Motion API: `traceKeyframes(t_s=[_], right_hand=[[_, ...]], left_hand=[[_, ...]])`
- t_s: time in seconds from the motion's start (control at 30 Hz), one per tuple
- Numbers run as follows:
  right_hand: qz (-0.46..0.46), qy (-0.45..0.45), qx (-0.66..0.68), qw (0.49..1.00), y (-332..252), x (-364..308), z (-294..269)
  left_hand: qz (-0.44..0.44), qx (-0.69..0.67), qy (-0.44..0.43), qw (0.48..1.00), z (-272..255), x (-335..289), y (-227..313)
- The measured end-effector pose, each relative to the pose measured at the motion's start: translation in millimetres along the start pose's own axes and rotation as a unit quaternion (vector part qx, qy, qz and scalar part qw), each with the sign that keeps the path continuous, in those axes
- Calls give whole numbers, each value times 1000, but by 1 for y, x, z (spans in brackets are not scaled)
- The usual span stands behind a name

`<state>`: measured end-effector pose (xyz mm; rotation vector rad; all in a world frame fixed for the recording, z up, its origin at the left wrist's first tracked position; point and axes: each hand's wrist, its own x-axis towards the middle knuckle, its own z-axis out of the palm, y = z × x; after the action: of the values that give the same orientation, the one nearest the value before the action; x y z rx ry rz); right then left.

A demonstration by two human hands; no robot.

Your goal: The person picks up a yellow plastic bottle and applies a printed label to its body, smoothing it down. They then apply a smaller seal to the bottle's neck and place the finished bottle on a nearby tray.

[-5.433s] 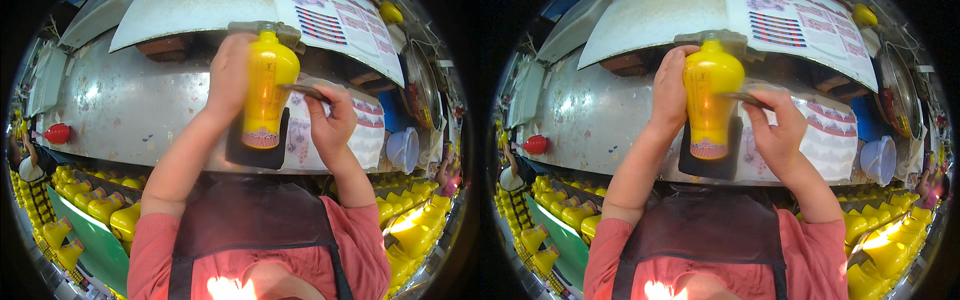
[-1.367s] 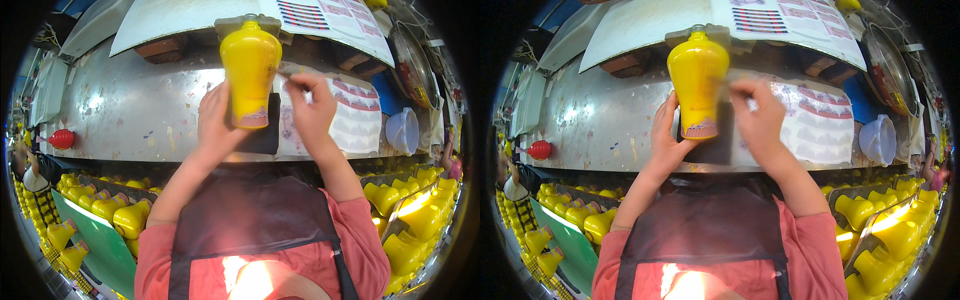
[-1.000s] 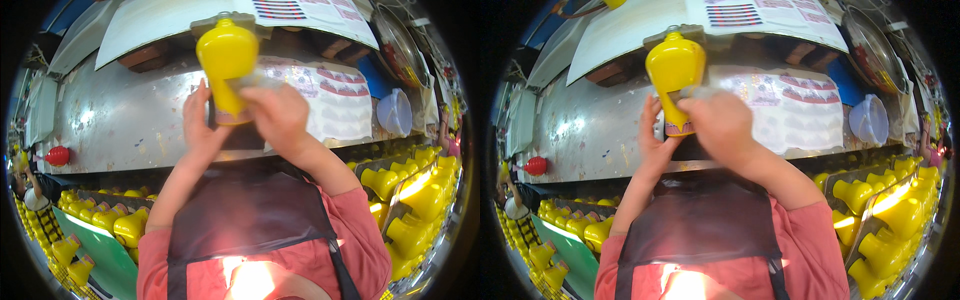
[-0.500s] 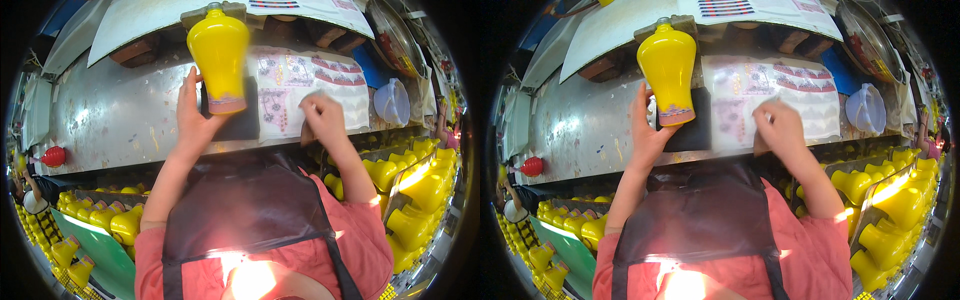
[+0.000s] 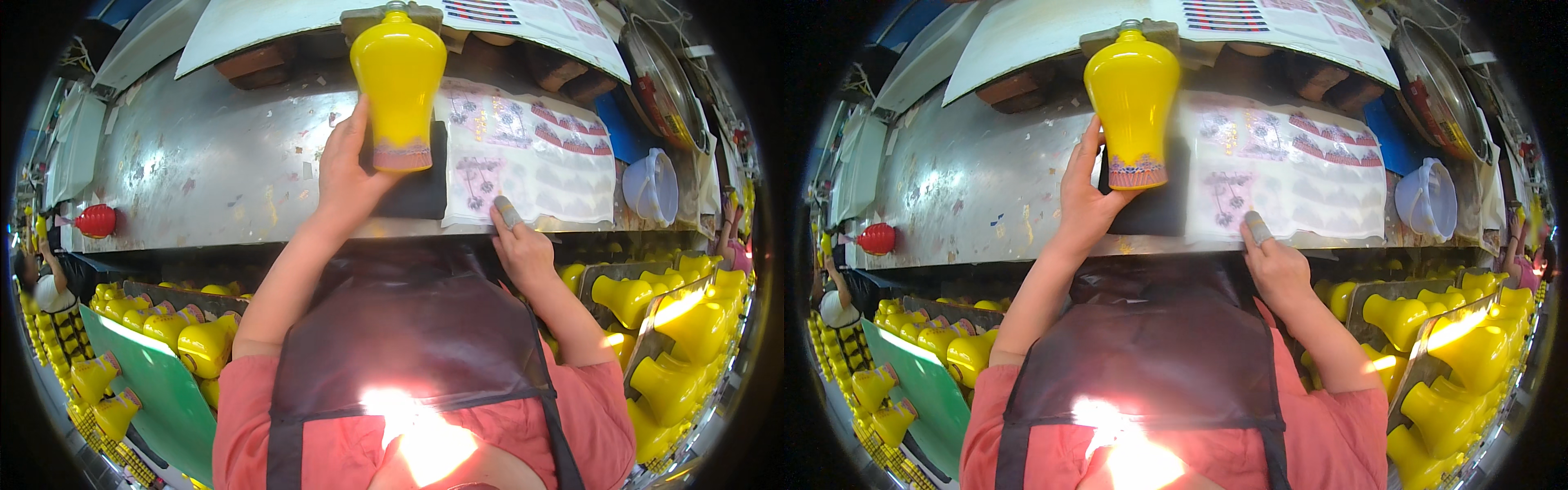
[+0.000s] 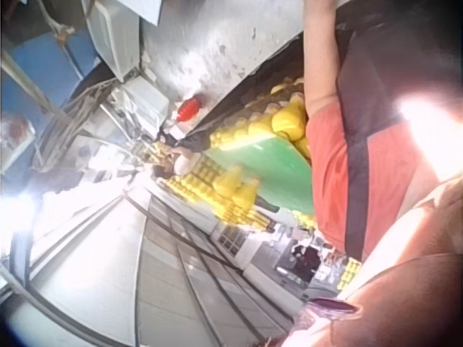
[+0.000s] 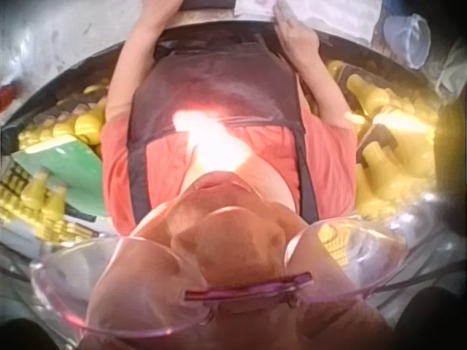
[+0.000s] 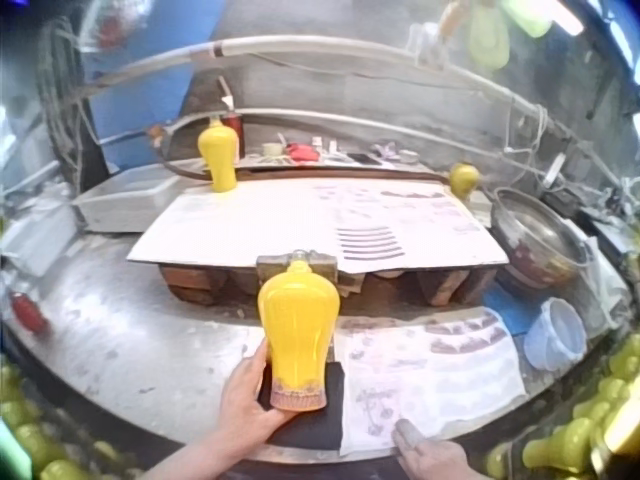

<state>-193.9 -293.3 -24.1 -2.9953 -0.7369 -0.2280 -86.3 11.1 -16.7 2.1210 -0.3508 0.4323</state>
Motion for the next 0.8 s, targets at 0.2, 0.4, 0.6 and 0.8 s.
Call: traceKeyframes(t_s=[0.2,0.4,0.6,0.8], right_hand=[[-34,55,97,993,22,-4,4],[280,-123,536,787,16,41,-35],[247,-132,735,618,-15,99,-107],[228,-111,742,621,-48,117,-139]], left_hand=[[17,48,-3,999,-9,-1,6],[34,88,8,996,-18,3,25],[163,18,1,986,-34,2,69],[215,70,55,973,-34,19,91]])
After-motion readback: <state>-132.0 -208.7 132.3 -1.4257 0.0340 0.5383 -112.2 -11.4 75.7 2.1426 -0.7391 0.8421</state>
